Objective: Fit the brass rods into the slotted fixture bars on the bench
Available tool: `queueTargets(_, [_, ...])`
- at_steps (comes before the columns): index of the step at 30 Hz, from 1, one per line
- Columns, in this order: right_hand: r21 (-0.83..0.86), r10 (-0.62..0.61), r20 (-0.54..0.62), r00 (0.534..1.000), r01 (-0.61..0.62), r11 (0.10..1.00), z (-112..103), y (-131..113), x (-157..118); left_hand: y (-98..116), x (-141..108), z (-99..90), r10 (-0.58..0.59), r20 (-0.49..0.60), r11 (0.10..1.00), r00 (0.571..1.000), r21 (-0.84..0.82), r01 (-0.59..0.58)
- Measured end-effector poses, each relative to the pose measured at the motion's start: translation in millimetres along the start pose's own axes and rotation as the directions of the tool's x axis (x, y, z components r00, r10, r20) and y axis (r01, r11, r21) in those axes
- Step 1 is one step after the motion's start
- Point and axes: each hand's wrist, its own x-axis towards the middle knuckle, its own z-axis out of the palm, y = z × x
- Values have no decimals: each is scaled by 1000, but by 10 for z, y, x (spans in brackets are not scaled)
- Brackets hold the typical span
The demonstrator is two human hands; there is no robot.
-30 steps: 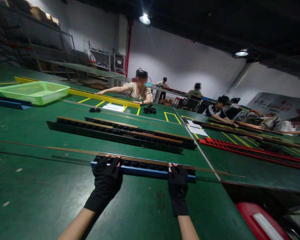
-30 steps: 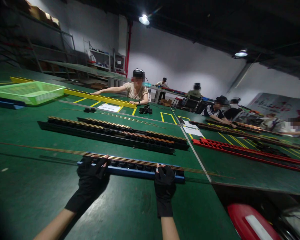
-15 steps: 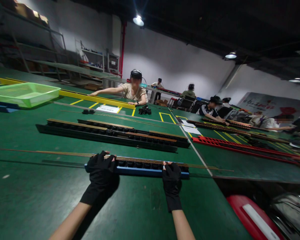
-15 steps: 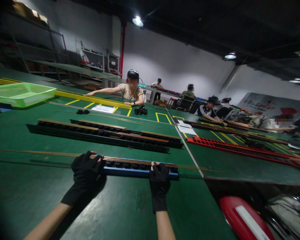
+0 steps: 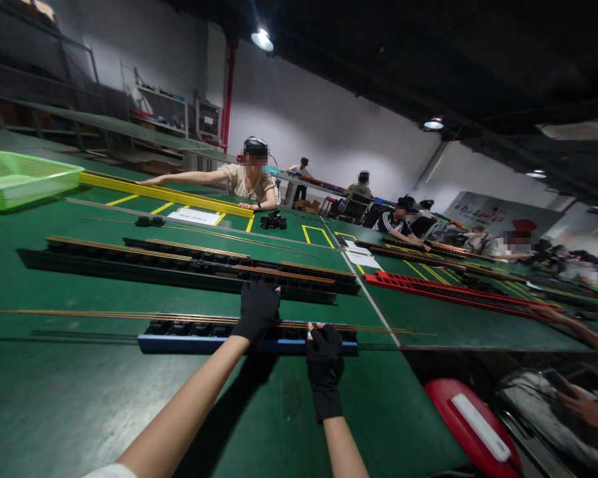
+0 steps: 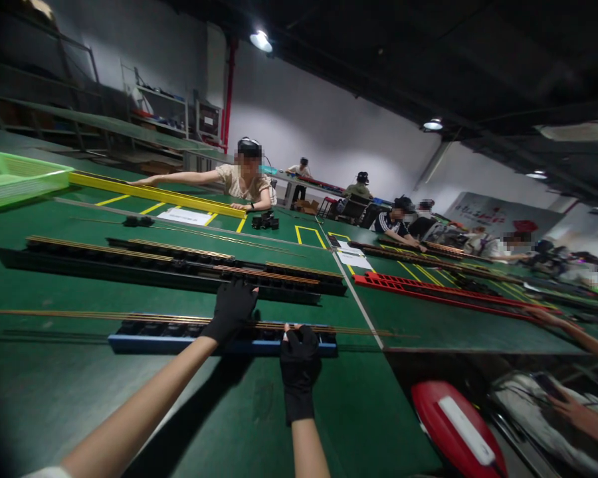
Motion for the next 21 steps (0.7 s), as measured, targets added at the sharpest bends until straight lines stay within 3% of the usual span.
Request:
queueTargets(4, [2,24,17,1000,-24,1000,0,-13,4,3,-43,131,36,137,999,990,-30,-32])
queueTargets(14, [-53,25,71,997,-22,998,-146,-132,74,-75,-50,162,110,213,992,971,-88,-93])
queueTargets(17, [-29,-29,112,993,32,999,-160,-284,107,-98,-52,165,132,219,988,967,-107,-110])
queueTargets(21, [64,-100,239,966,87,994,-28,-651,131,-129,-57,172,160,231,982,960,-136,-131])
